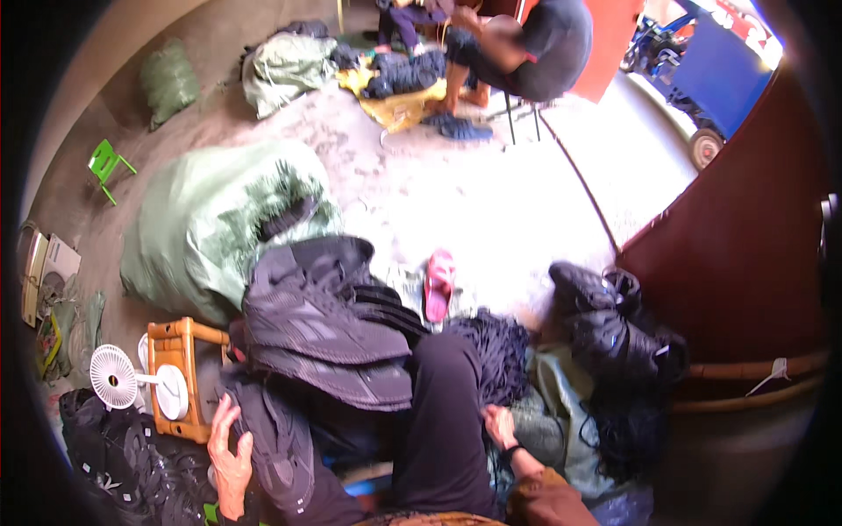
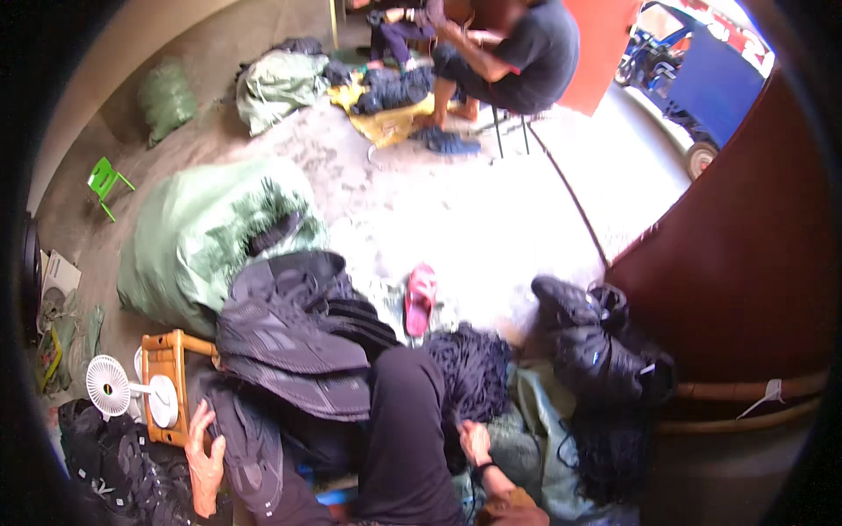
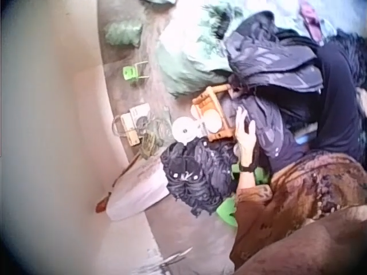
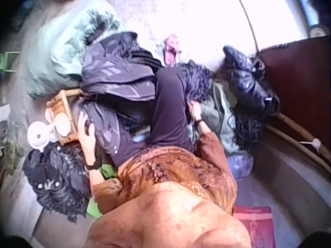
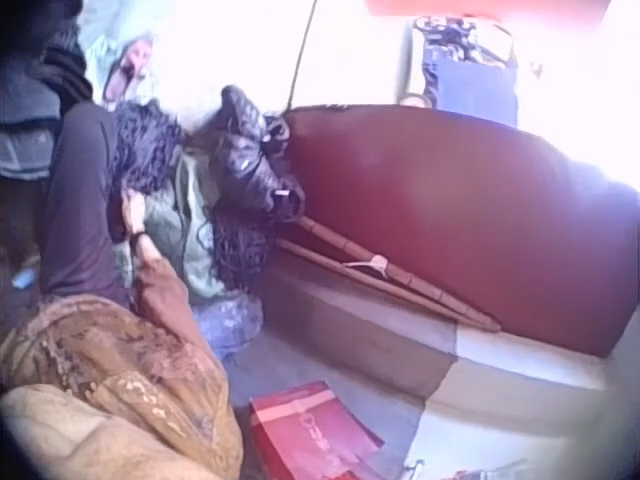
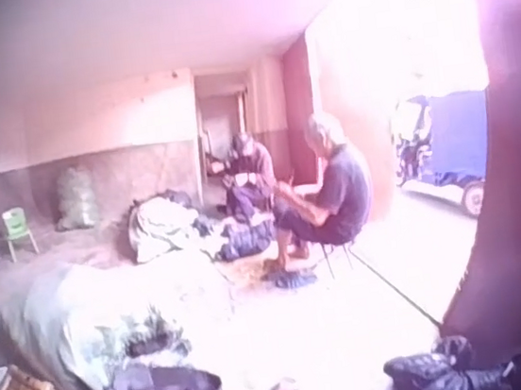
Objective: Insert and thread laces through the eyelets of a black boot component during assembly.
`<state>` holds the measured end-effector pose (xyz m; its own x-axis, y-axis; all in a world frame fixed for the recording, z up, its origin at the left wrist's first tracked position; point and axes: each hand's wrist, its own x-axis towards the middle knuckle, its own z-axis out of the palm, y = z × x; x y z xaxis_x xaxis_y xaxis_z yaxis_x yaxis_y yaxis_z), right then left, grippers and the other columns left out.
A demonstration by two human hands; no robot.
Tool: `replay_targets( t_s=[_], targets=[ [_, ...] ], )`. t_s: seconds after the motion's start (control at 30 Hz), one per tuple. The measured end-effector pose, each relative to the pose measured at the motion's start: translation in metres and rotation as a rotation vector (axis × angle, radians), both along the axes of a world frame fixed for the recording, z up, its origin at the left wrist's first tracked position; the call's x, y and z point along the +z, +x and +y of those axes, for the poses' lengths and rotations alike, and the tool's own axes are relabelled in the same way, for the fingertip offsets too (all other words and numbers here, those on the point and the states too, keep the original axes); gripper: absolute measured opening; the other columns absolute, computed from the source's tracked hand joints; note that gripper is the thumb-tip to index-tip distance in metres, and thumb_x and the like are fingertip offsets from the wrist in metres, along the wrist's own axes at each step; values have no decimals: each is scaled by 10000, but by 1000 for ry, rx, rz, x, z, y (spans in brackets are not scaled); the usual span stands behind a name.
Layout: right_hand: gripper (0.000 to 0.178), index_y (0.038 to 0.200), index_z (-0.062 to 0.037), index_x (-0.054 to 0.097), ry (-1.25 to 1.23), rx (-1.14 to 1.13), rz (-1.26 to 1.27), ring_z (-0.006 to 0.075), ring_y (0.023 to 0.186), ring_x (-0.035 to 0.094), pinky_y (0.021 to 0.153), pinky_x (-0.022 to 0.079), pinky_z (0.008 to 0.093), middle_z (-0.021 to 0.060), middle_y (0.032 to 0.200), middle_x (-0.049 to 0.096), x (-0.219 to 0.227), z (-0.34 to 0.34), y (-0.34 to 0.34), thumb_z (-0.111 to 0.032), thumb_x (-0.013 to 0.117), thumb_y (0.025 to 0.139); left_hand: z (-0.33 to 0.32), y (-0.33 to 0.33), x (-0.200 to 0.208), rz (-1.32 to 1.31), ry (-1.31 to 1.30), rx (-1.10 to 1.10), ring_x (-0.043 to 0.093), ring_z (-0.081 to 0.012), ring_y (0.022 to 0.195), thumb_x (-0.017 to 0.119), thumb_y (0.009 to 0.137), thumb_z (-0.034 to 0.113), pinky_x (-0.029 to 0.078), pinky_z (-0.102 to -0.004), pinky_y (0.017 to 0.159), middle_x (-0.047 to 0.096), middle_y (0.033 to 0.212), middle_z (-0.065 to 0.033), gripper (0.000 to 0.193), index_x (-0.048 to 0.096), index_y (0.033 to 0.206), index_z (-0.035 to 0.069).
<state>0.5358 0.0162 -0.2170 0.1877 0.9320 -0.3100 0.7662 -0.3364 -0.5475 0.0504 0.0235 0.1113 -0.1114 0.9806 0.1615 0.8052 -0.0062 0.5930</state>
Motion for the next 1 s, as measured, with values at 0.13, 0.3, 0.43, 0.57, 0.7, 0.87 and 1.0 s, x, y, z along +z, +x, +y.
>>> replay_targets(
  t_s=[0.13, 0.3, 0.43, 0.57, 0.7, 0.87, 1.0],
  targets=[
    [150, 962, -179, 731, 369, -155, -149, 321, 914, 658, 772, 502, 434, 52, 1017, 722, 26, -15, 5, -208, 627, 858, 1, 2, 10, 112, 46, -49, 573, -334, 1149, 618, 793, 111, 450, -410, 988, 586, 1252, -176, 424, 556, 1193, -16],
    [252, 1022, -100, 714, 629, -199, 190, 253, 794, 647, 699, 496, 345, 84, 818, 660, 181, 36, -17, 11, 559, 857, -9, 18, 55, 41, 104, -73, 565, -315, 1179, 592, 891, 30, 433, -378, 1025, 601, 1253, -190, 336, 599, 1226, 7],
    [387, 1141, -110, 702, 846, 319, 300, 206, 604, 567, 551, 458, 299, 48, 688, 536, 321, 44, -79, 35, 564, 809, -2, 80, 101, -292, -73, -266, 606, -273, 1130, 581, 861, -20, 455, -338, 995, 644, 1184, -153, 390, 582, 1250, -4],
    [576, 1298, -129, 614, 1081, 856, 73, 135, 525, 508, 472, 405, 261, -6, 683, 486, 393, 41, -144, -83, 640, 724, -9, 116, 97, -760, -238, -583, 449, -238, 1315, 641, 856, 1, 379, -377, 1090, 469, 1418, -134, 641, 371, 1438, 9],
    [733, 1432, -88, 446, 1093, 1058, 62, 148, 633, 554, 535, 440, 289, 10, 744, 450, 424, 48, -184, -204, 609, 727, -26, 109, 63, -1284, -389, -646, 556, -224, 1163, 641, 905, 101, 408, -363, 1057, 542, 1281, -147, 557, 409, 1401, -5],
    [412, 1311, -67, 583, 801, 1133, 743, 179, 605, 608, 541, 461, 294, 86, 812, 635, 437, 64, -205, -96, 602, 900, -50, 48, 122, -1273, -532, -432, 558, -146, 837, 665, 911, 352, 468, -301, 777, 592, 949, -59, 494, 524, 1203, -20],
    [245, 1203, -49, 616, -204, 663, 1317, 99, 618, 583, 524, 457, 279, 48, 778, 647, 429, 45, -172, -127, 547, 981, -100, -40, 70, -1620, 486, -149, 415, -119, 642, 460, 1013, 267, 431, -332, 667, 411, 747, 14, 330, 460, 1258, 45]
  ],
)
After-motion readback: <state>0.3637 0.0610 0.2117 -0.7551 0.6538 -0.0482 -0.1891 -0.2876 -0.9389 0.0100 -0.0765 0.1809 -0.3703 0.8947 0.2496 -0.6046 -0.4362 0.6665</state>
